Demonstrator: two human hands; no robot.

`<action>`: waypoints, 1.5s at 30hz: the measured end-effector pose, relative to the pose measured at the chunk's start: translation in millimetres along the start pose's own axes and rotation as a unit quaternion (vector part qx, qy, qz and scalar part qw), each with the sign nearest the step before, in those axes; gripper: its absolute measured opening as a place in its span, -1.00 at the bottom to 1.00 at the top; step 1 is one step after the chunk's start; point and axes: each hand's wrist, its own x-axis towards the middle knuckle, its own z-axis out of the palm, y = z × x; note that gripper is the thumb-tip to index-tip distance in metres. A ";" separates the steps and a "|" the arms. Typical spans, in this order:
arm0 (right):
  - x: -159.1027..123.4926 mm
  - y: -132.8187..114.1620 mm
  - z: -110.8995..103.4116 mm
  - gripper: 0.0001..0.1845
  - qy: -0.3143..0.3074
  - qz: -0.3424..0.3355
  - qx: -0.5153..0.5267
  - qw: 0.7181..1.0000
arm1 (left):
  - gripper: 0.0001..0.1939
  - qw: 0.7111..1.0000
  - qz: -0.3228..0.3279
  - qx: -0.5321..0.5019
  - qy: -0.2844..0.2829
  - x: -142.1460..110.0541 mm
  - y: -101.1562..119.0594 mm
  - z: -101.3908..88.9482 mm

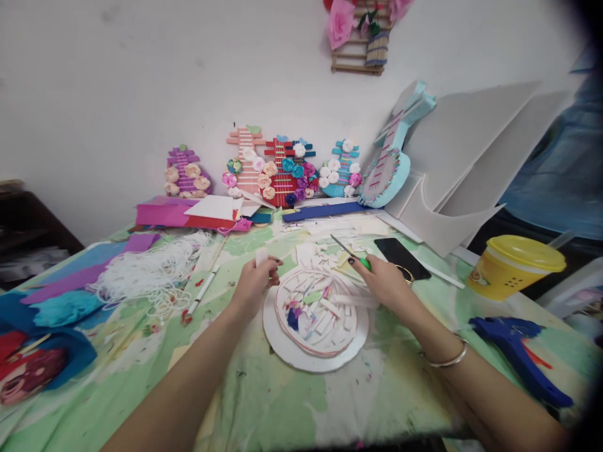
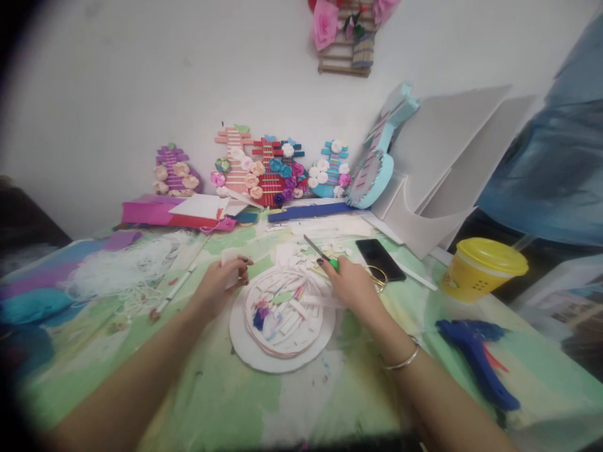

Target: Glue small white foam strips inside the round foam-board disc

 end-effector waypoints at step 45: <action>-6.2 0.7 -5.6 -0.68 0.018 -0.073 0.177 0.981 | -0.45 0.832 -0.264 -0.391 -0.291 -7.5 -6.4 8.8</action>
